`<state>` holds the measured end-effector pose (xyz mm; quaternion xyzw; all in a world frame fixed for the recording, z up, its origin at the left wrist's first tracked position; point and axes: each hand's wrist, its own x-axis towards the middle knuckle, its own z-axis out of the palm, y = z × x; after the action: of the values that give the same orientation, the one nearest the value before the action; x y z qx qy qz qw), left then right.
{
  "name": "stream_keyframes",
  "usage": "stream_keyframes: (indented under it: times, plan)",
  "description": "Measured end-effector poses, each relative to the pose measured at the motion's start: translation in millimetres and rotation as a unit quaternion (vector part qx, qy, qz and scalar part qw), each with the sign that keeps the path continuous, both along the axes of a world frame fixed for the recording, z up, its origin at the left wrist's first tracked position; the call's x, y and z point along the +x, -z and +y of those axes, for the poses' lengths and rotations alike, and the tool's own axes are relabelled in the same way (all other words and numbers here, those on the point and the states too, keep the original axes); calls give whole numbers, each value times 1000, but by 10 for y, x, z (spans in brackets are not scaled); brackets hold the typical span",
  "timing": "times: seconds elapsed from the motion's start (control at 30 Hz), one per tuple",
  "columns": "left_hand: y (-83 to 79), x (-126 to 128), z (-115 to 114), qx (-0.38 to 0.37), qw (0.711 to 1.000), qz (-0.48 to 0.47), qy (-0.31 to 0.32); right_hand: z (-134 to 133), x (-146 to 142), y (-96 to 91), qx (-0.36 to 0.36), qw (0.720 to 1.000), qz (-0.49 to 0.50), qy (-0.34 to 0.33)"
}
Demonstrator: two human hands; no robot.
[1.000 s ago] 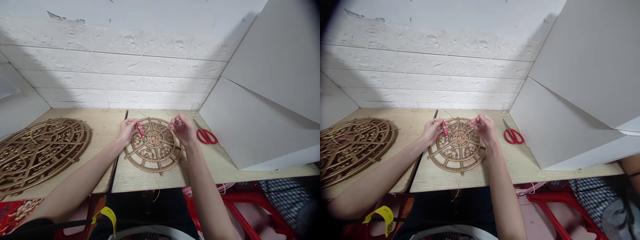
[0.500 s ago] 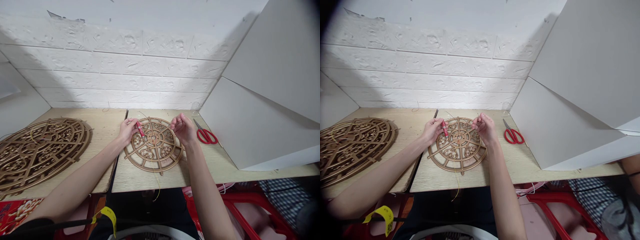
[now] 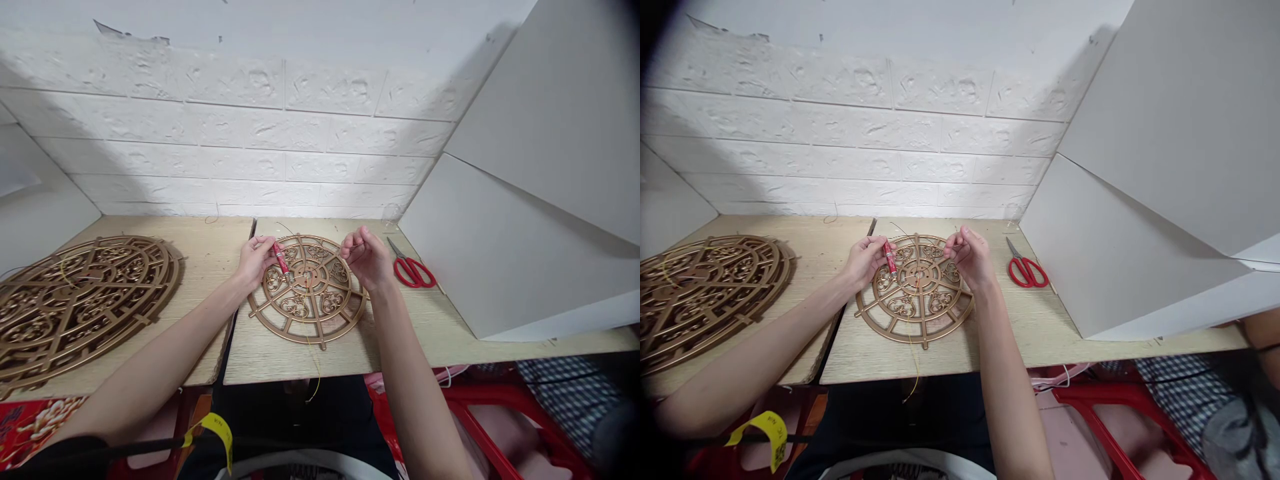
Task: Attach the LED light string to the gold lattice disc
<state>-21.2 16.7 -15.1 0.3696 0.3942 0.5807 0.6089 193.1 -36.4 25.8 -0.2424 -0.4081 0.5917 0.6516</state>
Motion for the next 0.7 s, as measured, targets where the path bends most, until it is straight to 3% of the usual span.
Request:
stream_keyframes:
  times: [0.7]
  plan:
    - [5,0,10,-2,1000,-1,-1,1,1,2,6,1000,6,-3]
